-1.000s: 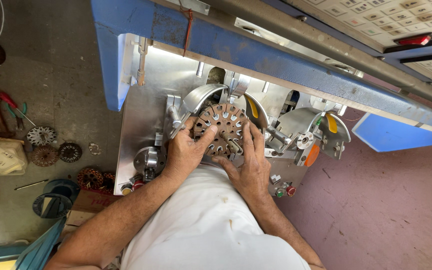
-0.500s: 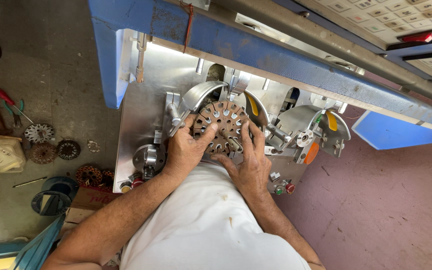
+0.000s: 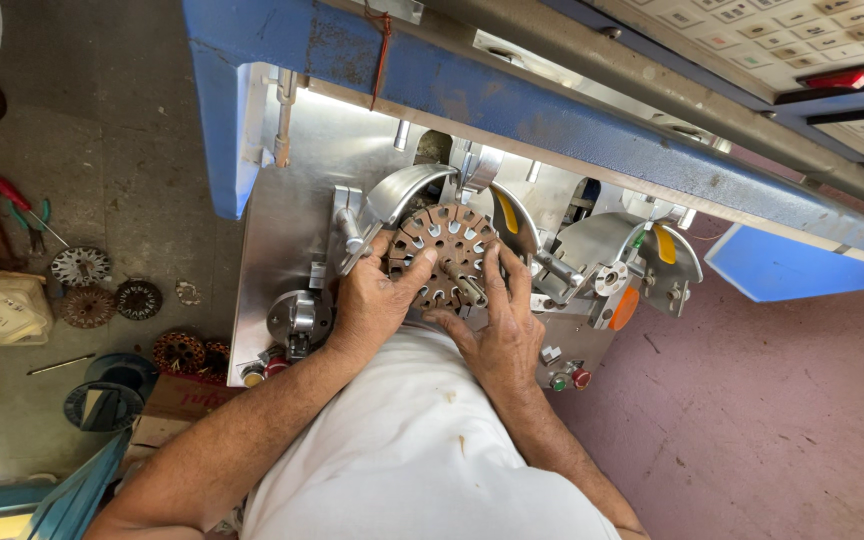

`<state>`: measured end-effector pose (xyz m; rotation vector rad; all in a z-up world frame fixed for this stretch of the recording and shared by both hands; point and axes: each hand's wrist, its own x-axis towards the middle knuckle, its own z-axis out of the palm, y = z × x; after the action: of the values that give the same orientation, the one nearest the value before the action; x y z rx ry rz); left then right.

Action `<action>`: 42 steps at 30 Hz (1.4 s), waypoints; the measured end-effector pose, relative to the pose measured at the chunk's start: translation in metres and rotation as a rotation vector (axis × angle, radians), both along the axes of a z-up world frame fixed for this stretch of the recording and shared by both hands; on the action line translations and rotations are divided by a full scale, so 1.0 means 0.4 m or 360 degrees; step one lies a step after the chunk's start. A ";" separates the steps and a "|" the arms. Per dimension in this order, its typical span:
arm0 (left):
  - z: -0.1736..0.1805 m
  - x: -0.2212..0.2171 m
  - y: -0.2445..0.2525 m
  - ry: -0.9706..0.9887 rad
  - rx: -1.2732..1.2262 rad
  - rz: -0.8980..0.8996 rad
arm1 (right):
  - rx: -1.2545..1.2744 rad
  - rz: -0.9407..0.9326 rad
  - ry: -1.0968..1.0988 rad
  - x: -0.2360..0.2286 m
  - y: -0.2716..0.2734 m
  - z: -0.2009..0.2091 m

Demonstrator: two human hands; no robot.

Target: The person assembles a circular motor stator by inserting copper wire coils into slots and securing them with pliers. They then mount the stator onto a machine, adjust the control panel, and operate the equipment.

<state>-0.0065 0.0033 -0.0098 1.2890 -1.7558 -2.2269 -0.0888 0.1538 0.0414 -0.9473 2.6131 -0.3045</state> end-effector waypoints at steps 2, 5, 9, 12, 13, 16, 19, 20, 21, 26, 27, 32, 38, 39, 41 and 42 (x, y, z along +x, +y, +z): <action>0.000 -0.001 0.001 0.0000 -0.0024 -0.0004 | -0.0003 0.0003 0.0013 -0.001 0.000 -0.001; -0.002 -0.002 0.001 0.0044 0.0001 0.0019 | -0.0008 -0.0022 0.0009 0.001 -0.001 -0.006; -0.005 -0.002 0.003 0.0063 0.0091 0.0042 | -0.0006 -0.0023 0.0035 0.004 -0.001 -0.006; -0.007 -0.001 0.006 0.0059 0.0020 0.0026 | -0.0005 -0.0026 0.0026 0.004 -0.002 -0.004; -0.007 -0.001 0.006 0.0059 -0.0020 0.0015 | -0.0016 -0.0011 0.0036 0.004 -0.003 -0.003; -0.005 -0.007 0.006 0.0091 -0.0144 0.0025 | -0.0051 0.0011 0.0050 0.002 -0.006 0.002; -0.005 -0.010 -0.001 0.0055 -0.0341 0.0005 | -0.0051 -0.0034 0.0004 0.005 -0.008 0.005; -0.001 -0.007 0.002 0.0057 -0.0259 0.0021 | -0.0027 -0.0060 -0.0024 0.006 -0.007 0.008; 0.001 -0.006 0.003 0.0068 -0.0186 0.0033 | -0.0013 -0.0087 -0.0044 0.007 -0.007 0.010; -0.004 -0.002 0.018 0.0076 -0.0197 0.0100 | -0.0050 -0.0041 0.0089 0.013 0.001 0.011; -0.008 -0.001 0.021 0.0122 -0.0236 0.0121 | -0.0022 -0.0066 0.0067 0.015 0.005 0.011; -0.024 -0.006 0.031 0.0207 -0.0441 0.0181 | -0.0070 -0.0044 0.0203 0.022 0.020 0.006; -0.014 0.007 0.032 0.0156 -0.0263 0.0132 | 0.0027 -0.0094 0.0154 0.024 0.023 -0.016; -0.009 0.006 0.032 0.0164 -0.0244 0.0136 | 0.0015 -0.0083 0.0164 0.021 0.024 -0.016; -0.002 0.005 0.033 0.0184 -0.0215 0.0143 | -0.0025 -0.0091 0.0156 0.019 0.029 -0.018; -0.002 0.006 0.034 0.0197 -0.0204 0.0146 | -0.0041 -0.0094 0.0149 0.021 0.031 -0.020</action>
<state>-0.0041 0.0171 -0.0106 1.1555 -1.7271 -2.0606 -0.0805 0.1663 0.0333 -0.9149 2.7322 -0.3163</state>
